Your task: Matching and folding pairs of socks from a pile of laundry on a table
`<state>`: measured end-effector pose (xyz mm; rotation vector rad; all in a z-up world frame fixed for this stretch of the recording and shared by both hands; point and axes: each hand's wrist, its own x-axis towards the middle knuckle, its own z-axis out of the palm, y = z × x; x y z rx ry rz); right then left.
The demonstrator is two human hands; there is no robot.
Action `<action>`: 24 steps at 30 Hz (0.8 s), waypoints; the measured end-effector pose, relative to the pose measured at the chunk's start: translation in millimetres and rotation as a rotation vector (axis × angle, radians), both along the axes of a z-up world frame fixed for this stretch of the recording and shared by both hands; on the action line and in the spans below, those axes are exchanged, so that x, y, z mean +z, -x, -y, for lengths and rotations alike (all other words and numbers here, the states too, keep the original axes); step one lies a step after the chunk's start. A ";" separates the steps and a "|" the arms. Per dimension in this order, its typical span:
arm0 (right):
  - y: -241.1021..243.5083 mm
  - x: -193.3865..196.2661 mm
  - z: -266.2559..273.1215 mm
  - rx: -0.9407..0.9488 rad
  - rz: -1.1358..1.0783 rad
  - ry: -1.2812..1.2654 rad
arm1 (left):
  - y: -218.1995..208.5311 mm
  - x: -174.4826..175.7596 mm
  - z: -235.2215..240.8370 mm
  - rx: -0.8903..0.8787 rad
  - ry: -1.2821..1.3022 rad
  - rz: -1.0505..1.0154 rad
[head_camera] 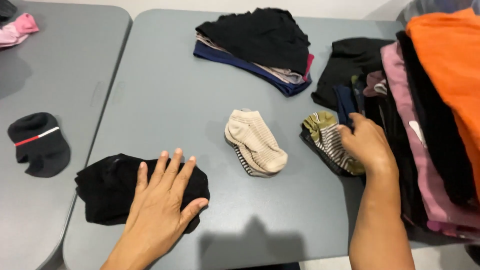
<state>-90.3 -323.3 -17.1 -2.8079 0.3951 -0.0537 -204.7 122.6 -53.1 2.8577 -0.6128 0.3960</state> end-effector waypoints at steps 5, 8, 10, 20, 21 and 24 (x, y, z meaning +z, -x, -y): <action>-2.7 4.1 -2.4 -0.049 -0.224 -0.105 | 0.1 1.1 0.0 0.001 0.016 0.010; -2.2 2.3 -12.3 -0.032 -0.263 -0.148 | 2.8 3.5 -1.5 0.004 0.036 -0.006; -2.2 -4.8 -20.3 -0.002 -0.262 -0.164 | 2.8 14.5 -4.3 0.003 0.046 -0.026; 34.6 -0.1 -129.5 0.323 0.077 -0.265 | -78.8 93.9 26.0 -0.212 0.350 -0.338; 38.1 2.0 -136.6 0.363 -0.063 -0.188 | -100.4 91.9 34.4 -0.282 0.426 -0.450; 43.7 16.4 -143.7 0.342 -0.196 -0.224 | -187.0 39.7 65.6 -0.231 0.375 -0.614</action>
